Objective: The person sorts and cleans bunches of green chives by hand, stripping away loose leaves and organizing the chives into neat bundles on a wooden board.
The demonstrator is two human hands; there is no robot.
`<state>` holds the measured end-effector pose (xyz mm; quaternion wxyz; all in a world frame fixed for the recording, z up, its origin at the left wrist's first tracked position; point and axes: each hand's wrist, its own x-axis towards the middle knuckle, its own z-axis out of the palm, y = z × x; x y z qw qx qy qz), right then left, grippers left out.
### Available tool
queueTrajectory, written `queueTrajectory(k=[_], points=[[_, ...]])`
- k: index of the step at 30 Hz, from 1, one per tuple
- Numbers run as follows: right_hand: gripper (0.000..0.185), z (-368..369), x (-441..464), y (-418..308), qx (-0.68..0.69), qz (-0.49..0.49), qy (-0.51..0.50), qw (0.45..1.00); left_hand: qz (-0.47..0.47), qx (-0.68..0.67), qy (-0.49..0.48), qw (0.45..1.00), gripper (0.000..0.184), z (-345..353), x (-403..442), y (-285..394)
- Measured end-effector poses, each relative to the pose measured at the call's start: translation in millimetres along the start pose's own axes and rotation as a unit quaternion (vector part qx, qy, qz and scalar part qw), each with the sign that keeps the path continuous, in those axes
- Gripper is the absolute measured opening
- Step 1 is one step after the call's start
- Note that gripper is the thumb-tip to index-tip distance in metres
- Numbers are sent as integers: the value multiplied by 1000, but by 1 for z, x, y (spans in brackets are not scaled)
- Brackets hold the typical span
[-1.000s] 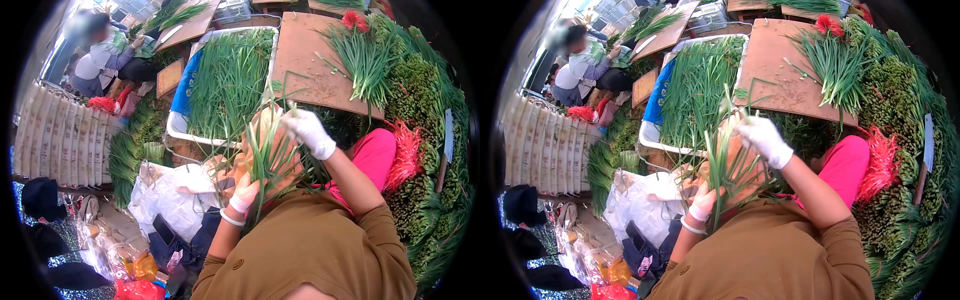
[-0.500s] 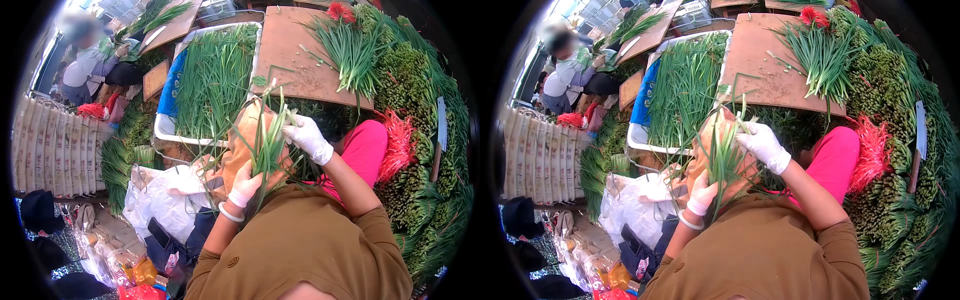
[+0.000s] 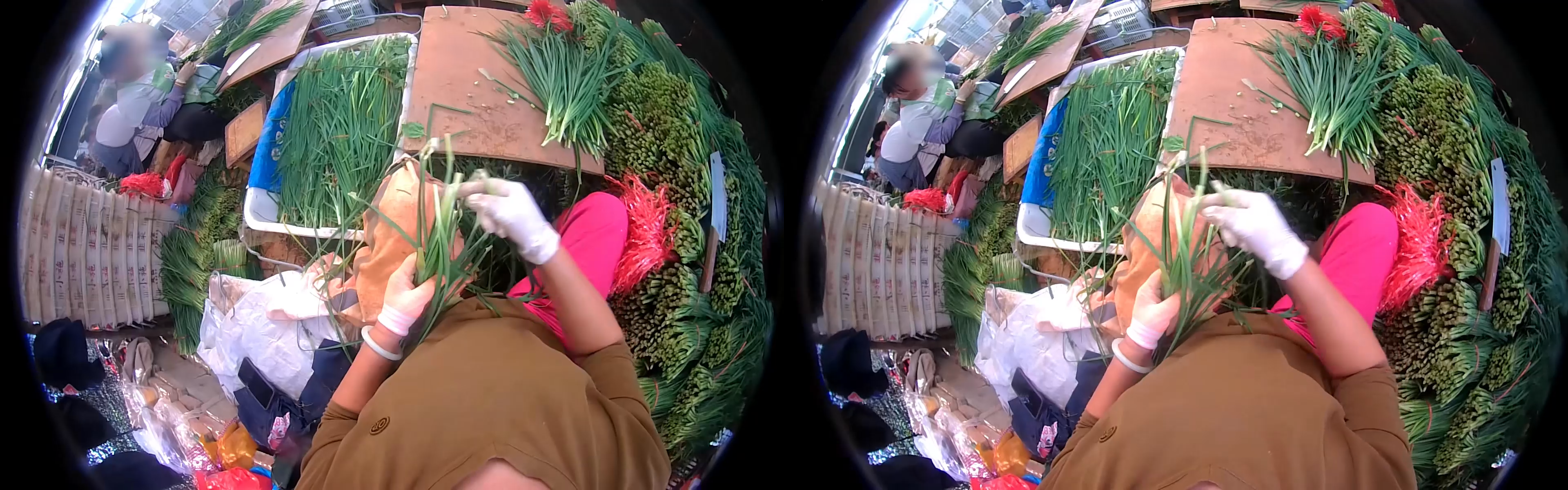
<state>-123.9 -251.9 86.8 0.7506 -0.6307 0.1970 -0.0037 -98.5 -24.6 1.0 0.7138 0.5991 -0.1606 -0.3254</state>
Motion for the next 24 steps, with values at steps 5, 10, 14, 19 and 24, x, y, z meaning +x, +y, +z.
queueTrajectory(k=[5, 10, 14, 19, 24], points=[[24, 5, 17, 20, 57, -24, -6, 998, -36, -28, 21, 999, 32, 4, -7, 15], [19, 6, 25, 29, 14, -15, -25, 999, -45, -3, -40, 998, 38, 16, -4, 32], [15, 16, 19, 32, 18, -57, -31, 998, -81, -151, -87, 981, 43, 6, 0, 38], [25, 11, 11, 28, 13, -111, 36, 993, -110, -172, -36, 978, 30, -10, 9, 21], [29, -61, 13, -11, 90, -166, 144, 971, -38, -64, 49, 996, 17, -14, 13, 6]])
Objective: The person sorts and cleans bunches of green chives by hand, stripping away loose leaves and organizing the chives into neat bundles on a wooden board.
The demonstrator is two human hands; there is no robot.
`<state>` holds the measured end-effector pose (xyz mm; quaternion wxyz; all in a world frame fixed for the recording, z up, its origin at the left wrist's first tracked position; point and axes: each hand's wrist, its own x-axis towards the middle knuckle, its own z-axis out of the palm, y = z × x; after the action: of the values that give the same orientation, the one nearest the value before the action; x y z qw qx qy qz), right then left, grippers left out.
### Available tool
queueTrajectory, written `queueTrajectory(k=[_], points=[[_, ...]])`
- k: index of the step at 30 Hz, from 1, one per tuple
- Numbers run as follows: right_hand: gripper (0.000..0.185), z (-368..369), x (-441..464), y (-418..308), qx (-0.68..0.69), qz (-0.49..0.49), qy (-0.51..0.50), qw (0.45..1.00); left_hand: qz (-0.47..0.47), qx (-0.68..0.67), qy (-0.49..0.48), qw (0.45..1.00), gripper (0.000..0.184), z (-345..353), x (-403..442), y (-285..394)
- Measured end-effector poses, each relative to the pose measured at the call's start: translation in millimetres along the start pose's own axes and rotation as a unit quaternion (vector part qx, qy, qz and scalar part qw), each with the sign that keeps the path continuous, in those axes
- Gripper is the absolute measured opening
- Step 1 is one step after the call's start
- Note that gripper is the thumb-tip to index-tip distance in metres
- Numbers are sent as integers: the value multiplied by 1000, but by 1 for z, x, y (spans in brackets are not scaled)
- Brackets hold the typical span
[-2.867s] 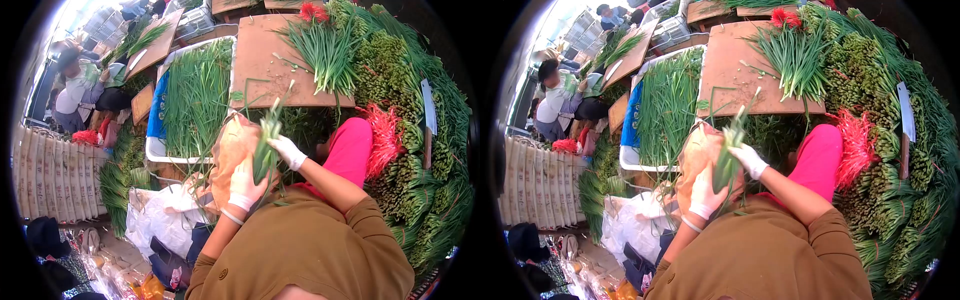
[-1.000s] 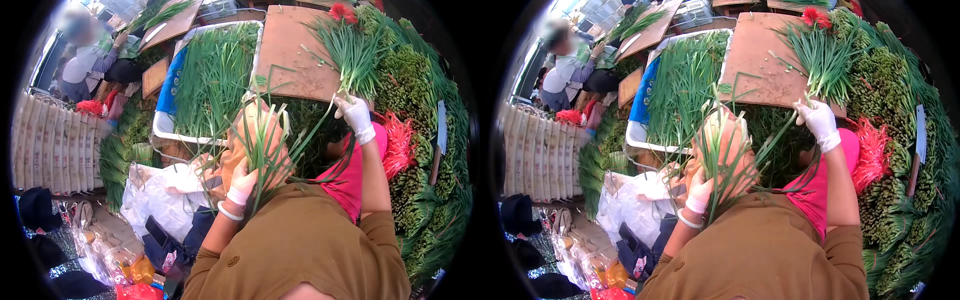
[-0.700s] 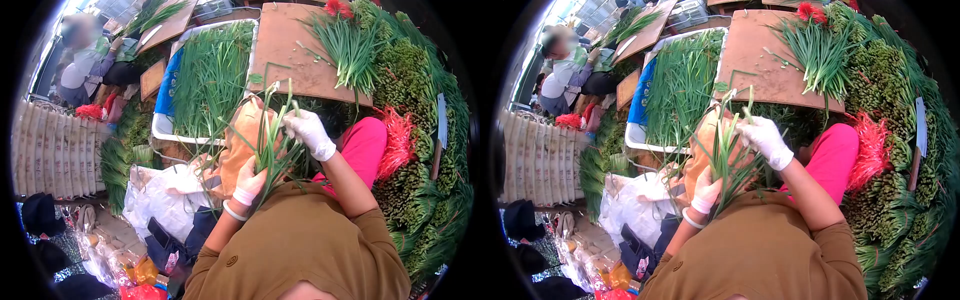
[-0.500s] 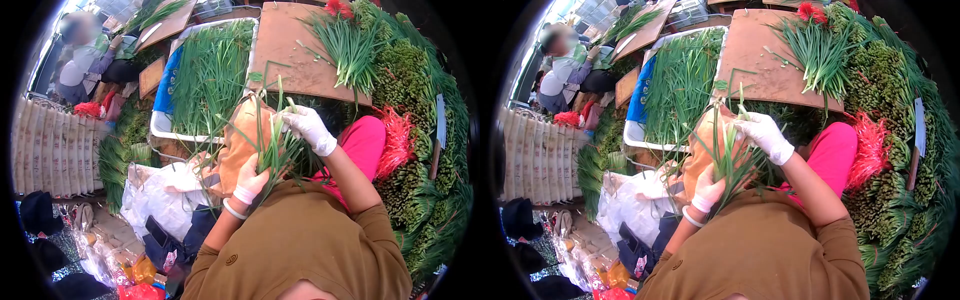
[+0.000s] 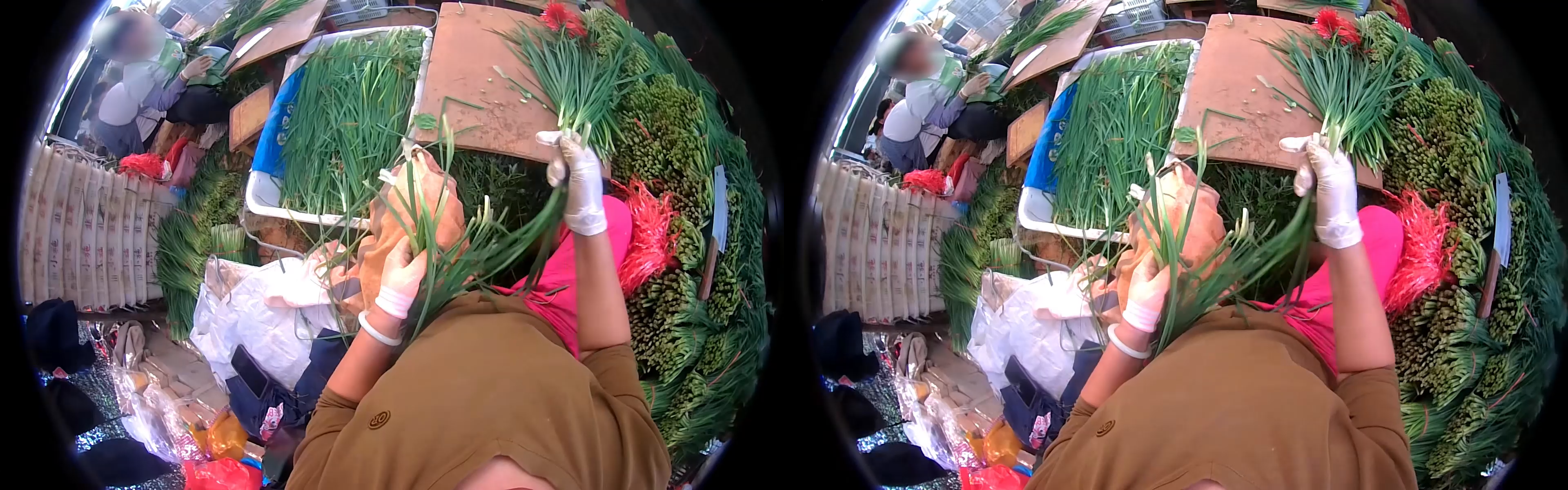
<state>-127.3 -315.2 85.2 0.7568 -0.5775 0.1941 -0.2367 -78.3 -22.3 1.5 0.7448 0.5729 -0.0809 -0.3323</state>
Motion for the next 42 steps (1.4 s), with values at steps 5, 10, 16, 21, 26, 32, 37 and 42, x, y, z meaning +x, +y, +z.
queueTrajectory(k=[5, 10, 16, 21, 26, 32, 37, 42], points=[[21, 58, -25, -21, -251, 81, -166, 950, 60, 130, -4, 990, 16, 18, -2, 4], [13, 73, -11, 16, -248, 173, -227, 926, 89, 266, -21, 960, 21, 14, -5, -4], [14, 63, 2, 14, -187, 198, -242, 931, 46, 144, -27, 988, 25, 14, -6, -2], [17, 69, -7, 13, -213, 198, -266, 919, 82, 180, -31, 980, 18, 22, -2, -4], [28, 32, 18, -29, -190, 86, -155, 966, -82, -37, -43, 995, 26, -8, 0, -5], [36, -42, 47, -112, -126, -86, 99, 983, -77, -226, -45, 970, 29, -28, -6, 0], [26, -74, 57, -156, -16, -120, 1, 993, -69, -195, 5, 978, 20, -47, -7, -14], [29, -74, 67, -195, -119, -86, -166, 975, -76, -225, 80, 968, 17, -33, -13, -6]])
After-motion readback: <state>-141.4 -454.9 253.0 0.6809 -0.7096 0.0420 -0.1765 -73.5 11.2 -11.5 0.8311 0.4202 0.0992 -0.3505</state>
